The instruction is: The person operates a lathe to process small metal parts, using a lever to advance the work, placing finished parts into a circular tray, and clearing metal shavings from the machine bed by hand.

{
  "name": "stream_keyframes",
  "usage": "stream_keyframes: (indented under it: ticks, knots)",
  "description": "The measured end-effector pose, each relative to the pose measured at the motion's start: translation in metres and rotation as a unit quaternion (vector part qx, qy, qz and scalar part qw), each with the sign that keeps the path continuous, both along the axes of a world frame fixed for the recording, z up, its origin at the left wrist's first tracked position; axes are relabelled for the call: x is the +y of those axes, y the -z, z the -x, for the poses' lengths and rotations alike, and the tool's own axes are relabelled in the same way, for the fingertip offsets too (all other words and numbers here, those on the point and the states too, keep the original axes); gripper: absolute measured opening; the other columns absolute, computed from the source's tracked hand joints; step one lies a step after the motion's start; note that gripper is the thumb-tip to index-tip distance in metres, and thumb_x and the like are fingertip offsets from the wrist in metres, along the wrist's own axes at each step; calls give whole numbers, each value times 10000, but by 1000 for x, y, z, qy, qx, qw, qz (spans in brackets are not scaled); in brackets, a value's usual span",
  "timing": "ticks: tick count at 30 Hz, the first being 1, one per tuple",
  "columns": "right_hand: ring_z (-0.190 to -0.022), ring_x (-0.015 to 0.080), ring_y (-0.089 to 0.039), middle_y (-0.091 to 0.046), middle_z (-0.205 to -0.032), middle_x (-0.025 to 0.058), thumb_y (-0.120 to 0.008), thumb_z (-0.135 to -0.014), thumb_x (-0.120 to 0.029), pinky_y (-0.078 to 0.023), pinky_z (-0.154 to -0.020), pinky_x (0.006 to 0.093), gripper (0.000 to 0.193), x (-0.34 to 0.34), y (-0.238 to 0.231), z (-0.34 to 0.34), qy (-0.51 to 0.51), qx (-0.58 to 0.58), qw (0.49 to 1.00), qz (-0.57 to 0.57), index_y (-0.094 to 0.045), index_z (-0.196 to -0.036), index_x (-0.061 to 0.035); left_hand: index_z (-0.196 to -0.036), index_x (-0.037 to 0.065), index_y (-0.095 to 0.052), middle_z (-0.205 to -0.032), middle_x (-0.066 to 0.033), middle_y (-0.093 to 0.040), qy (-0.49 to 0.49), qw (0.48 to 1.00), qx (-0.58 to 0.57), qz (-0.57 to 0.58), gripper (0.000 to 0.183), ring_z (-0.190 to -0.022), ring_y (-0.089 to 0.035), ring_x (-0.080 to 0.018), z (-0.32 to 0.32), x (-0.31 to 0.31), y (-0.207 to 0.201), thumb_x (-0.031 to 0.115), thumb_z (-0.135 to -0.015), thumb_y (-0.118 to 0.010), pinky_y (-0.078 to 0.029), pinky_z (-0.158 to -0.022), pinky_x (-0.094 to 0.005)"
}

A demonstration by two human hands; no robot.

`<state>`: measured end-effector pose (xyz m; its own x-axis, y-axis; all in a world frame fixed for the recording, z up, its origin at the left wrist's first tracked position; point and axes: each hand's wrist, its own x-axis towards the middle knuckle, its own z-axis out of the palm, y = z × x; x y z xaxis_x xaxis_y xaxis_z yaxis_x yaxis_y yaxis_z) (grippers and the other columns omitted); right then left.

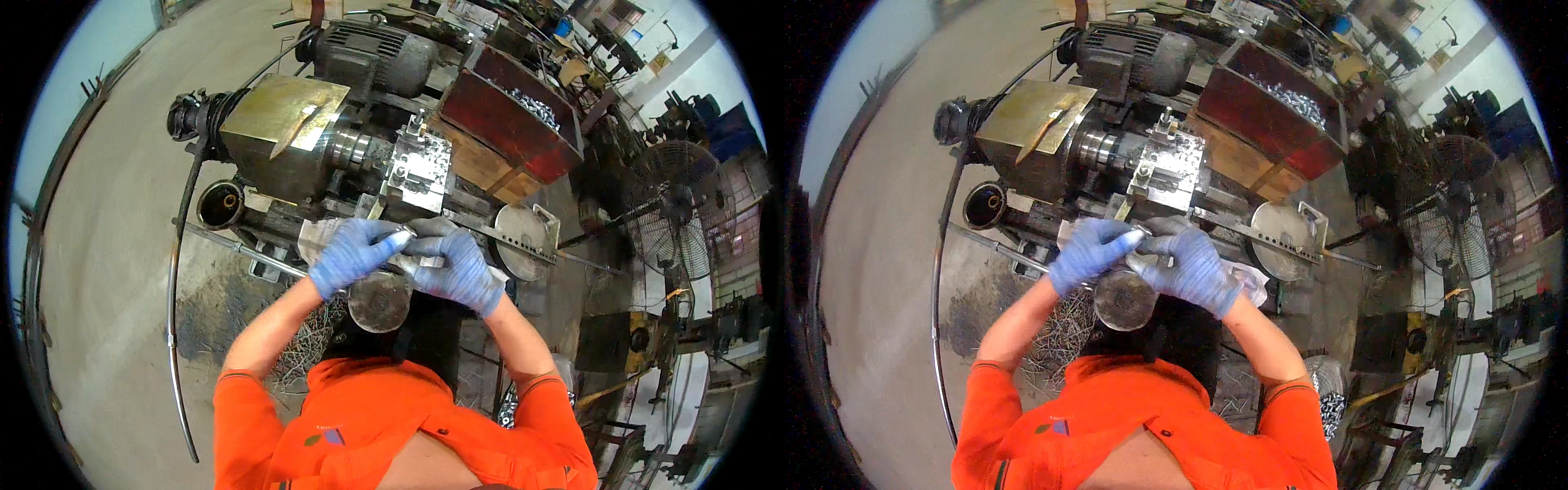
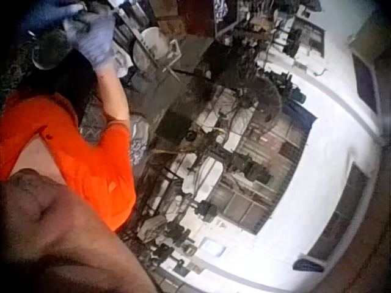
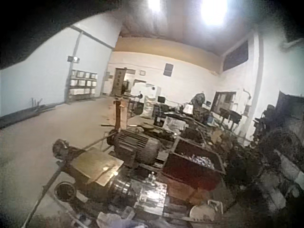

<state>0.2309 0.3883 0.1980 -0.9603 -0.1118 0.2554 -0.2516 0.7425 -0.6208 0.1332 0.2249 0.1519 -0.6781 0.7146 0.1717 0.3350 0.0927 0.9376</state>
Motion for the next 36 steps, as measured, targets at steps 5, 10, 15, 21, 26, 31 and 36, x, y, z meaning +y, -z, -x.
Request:
stream_keyframes:
  ticks: [5,10,15,21,26,31,36]
  knots:
    - [-1006,309,-584,-624,-1072,164,-717,-729,-281,-496,-817,379,259,-5,-17,57,-12,29,992,-125,-717,-892,-80,-972,28,-673,-847,-162,-669,-105,969,148,166,340,-771,-657,-278,35,-102,-17,332,-862,-571,-495,-714,-364]
    - [-866,341,-608,-637,-928,192,-618,-766,-470,-483,-789,396,436,0,-6,136,27,-79,948,-306,-707,-840,-50,-899,101,-681,-736,-114,-639,-322,809,346,349,194,-670,-610,-305,47,-239,-19,266,-829,-607,-468,-623,-403]
    - [-837,367,-607,-622,-915,221,-653,-718,-459,-475,-779,415,534,4,14,170,28,-156,949,-272,-629,-883,48,-925,89,-666,-710,-123,-630,-373,755,344,417,300,-612,-596,-288,32,-348,43,360,-872,-549,-451,-573,-377]
    - [-869,388,-601,-614,-908,250,-729,-663,-400,-476,-787,414,573,8,23,174,37,-119,975,-183,-555,-990,37,-948,24,-639,-642,-125,-588,-406,885,-37,227,383,-504,-505,-225,25,-323,77,389,-890,-540,-410,-510,-336]
    - [-756,341,-624,-647,-786,190,-674,-725,-439,-489,-742,389,421,7,19,175,11,-146,963,-226,-680,-852,-37,-1029,55,-624,-770,-182,-640,-420,791,143,422,413,-715,-620,-339,26,-321,72,420,-839,-580,-464,-638,-421]
    - [-693,322,-629,-643,-711,175,-658,-728,-487,-499,-707,386,432,1,10,175,-4,-124,951,-282,-711,-821,-68,-1094,102,-610,-815,-185,-646,-391,753,184,496,406,-771,-620,-361,-12,-323,45,407,-826,-586,-472,-682,-460]
    - [-800,374,-608,-628,-850,229,-665,-699,-487,-476,-754,419,592,3,13,180,-2,-133,952,-277,-579,-995,19,-883,87,-600,-737,-166,-630,-433,707,154,537,308,-702,-612,-362,-51,-335,56,390,-829,-589,-467,-642,-470]
